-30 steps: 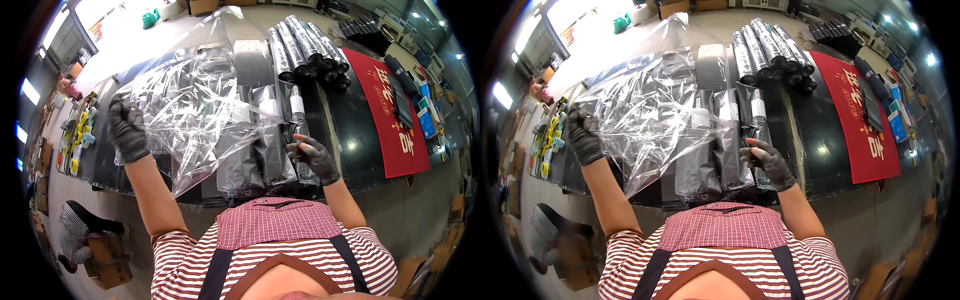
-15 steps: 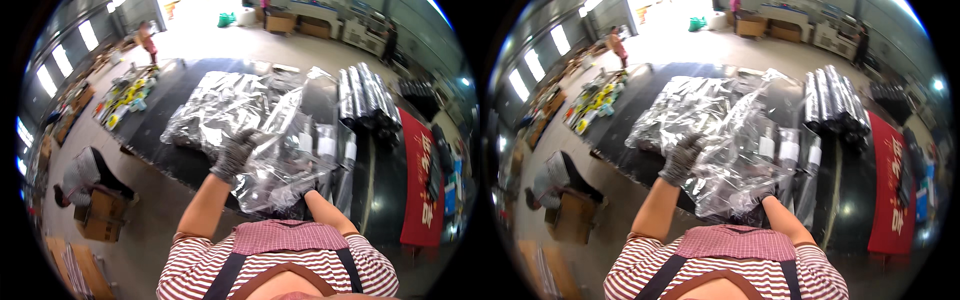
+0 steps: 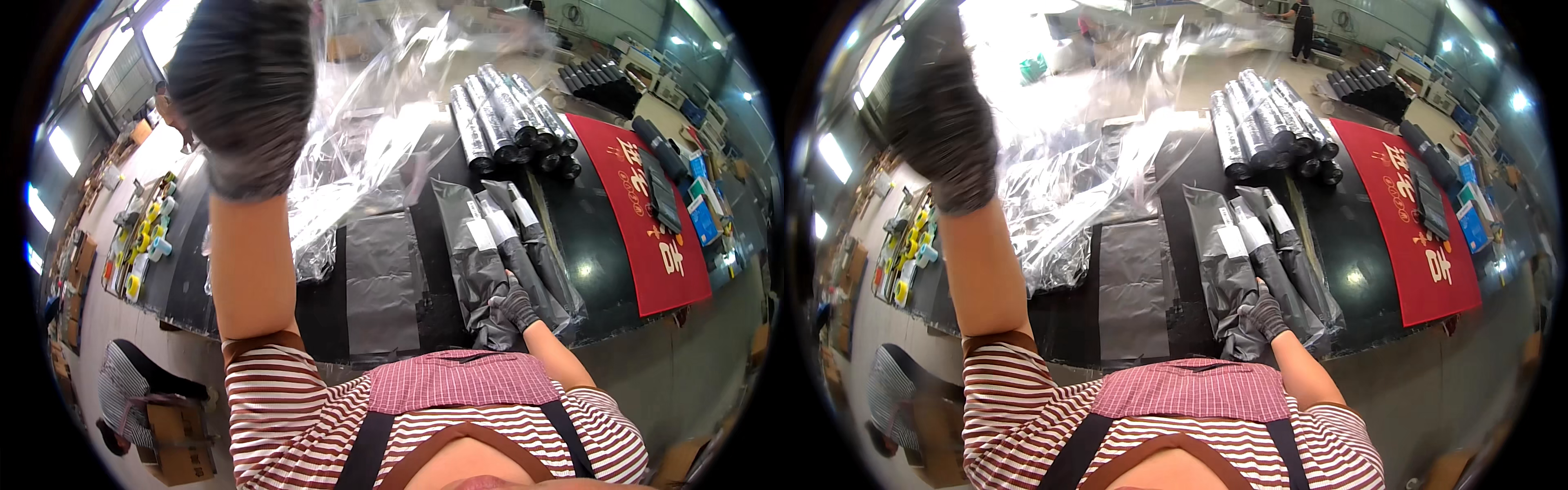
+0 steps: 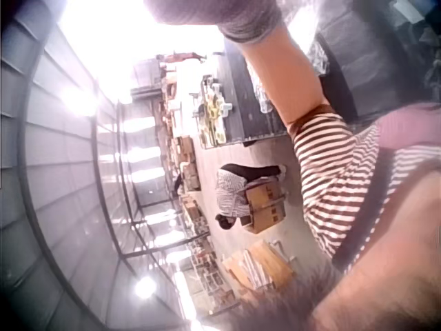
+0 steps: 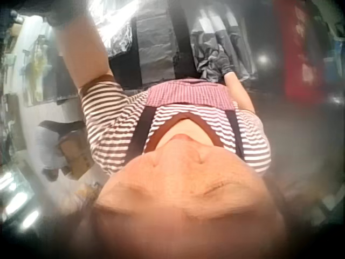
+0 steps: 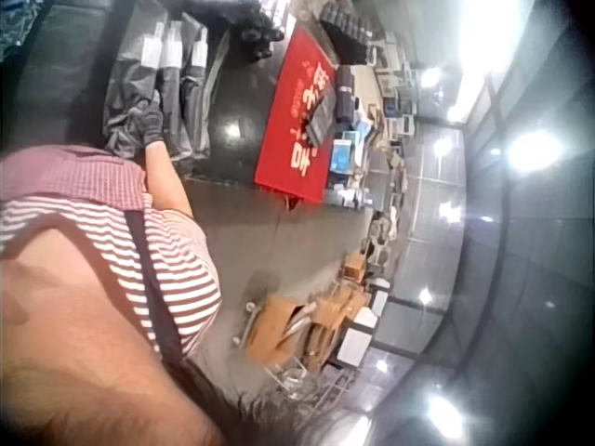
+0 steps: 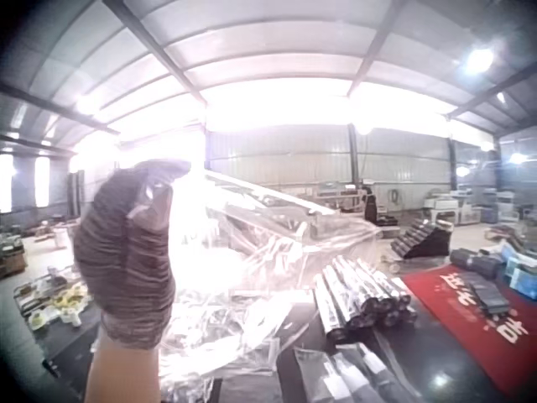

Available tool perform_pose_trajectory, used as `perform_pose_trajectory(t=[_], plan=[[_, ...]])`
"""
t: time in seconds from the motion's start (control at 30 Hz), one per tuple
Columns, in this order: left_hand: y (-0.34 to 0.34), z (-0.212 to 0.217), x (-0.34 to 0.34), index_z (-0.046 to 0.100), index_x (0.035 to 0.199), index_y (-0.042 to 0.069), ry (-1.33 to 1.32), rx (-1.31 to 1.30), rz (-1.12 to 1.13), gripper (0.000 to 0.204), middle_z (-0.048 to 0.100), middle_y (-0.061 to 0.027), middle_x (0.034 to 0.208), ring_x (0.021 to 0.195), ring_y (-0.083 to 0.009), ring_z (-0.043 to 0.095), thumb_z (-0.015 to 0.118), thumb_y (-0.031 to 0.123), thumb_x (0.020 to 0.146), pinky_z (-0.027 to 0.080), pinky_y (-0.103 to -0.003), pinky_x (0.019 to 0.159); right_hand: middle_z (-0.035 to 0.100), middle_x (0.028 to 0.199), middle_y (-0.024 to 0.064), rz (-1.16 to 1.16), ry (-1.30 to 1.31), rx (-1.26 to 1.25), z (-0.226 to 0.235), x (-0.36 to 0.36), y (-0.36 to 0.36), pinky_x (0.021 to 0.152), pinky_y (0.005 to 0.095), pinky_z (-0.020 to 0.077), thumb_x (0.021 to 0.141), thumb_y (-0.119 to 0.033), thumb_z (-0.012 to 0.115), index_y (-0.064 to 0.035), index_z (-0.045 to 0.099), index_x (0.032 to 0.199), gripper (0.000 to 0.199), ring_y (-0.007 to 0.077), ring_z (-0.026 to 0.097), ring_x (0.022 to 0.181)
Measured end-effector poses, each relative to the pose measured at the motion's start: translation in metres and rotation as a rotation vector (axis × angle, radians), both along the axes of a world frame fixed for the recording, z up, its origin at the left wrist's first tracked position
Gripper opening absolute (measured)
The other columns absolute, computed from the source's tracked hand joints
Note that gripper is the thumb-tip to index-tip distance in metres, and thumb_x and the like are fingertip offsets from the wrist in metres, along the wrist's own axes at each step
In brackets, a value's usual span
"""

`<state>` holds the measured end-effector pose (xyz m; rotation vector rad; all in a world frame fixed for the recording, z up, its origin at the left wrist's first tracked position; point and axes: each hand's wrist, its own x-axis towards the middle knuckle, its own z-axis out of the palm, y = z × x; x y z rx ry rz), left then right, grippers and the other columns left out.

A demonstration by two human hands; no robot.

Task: The person labels several wrapped rolls, places the rolls into a large plastic bag, and then checks a document on a table.

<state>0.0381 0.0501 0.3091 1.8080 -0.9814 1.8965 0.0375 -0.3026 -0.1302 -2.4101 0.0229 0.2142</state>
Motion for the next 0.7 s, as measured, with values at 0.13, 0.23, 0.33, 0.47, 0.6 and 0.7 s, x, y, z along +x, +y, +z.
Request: perform_pose_trajectory(t=[0.13, 0.23, 0.33, 0.47, 0.6, 0.7], plan=[[-0.038, -0.014, -0.028, 0.062, 0.109, 0.008, 0.051, 0.218, -0.258, 0.026, 0.065, -0.0116, 0.081, 0.069, -0.02, 0.064, 0.062, 0.012, 0.083, 0.052, -0.029, 0.062, 0.057, 0.109, 0.0281, -0.021, -0.099, -0.102, 0.042, -0.024, -0.013, 0.089, 0.041, 0.0457, 0.062, -0.021, 0.076, -0.0044, 0.021, 0.142, 0.099, 0.0387, 0.057, 0.101], [-0.066, -0.079, -0.011, 0.061, 0.113, 0.011, 0.589, 0.312, -0.271, 0.031, 0.064, -0.0105, 0.079, 0.066, -0.0195, 0.064, 0.062, 0.008, 0.082, 0.053, -0.029, 0.057, 0.051, 0.121, 0.0272, -0.082, -0.27, -0.163, 0.052, -0.031, -0.025, 0.095, 0.0395, 0.0424, 0.063, -0.021, 0.076, -0.0035, 0.02, 0.142, 0.098, 0.0376, 0.052, 0.11], [-0.046, -0.18, 0.041, 0.062, 0.107, 0.009, 0.971, 0.179, -0.202, 0.024, 0.066, -0.0141, 0.091, 0.079, -0.0305, 0.064, 0.06, 0.008, 0.083, 0.052, -0.036, 0.068, 0.045, 0.129, 0.0265, -0.162, -0.01, -0.263, 0.057, -0.023, -0.032, 0.101, 0.0392, 0.0369, 0.067, -0.03, 0.075, -0.0014, 0.018, 0.142, 0.098, 0.038, 0.046, 0.118], [-0.027, -0.2, 0.037, 0.066, 0.102, 0.005, 1.109, 0.068, -0.28, 0.017, 0.068, -0.0119, 0.091, 0.084, -0.0196, 0.066, 0.06, 0.009, 0.087, 0.051, -0.029, 0.075, 0.038, 0.135, 0.0262, -0.103, -0.115, -0.172, 0.079, 0.01, -0.033, 0.106, 0.0396, 0.0301, 0.07, -0.046, 0.072, -0.0011, 0.015, 0.143, 0.103, 0.0346, 0.039, 0.127], [-0.028, -0.177, 0.018, 0.066, 0.103, 0.003, 1.181, -0.015, -0.438, 0.017, 0.068, -0.0084, 0.092, 0.087, -0.0141, 0.063, 0.059, 0.01, 0.088, 0.048, -0.028, 0.08, 0.037, 0.139, 0.0176, -0.088, -0.122, 0.726, 0.088, 0.085, 0.001, 0.1, 0.0428, 0.0357, 0.069, -0.053, 0.073, -0.0048, 0.014, 0.144, 0.107, 0.0299, 0.038, 0.127], [-0.016, -0.177, 0.008, 0.065, 0.104, 0.001, 1.264, -0.059, -0.492, 0.019, 0.068, -0.006, 0.095, 0.091, -0.0113, 0.06, 0.057, 0.014, 0.091, 0.046, -0.028, 0.085, 0.043, 0.135, 0.0129, -0.285, 0.151, 1.055, 0.105, 0.136, 0.05, 0.075, 0.0384, 0.0455, 0.071, -0.05, 0.074, -0.0061, 0.018, 0.143, 0.101, 0.0228, 0.051, 0.104]])
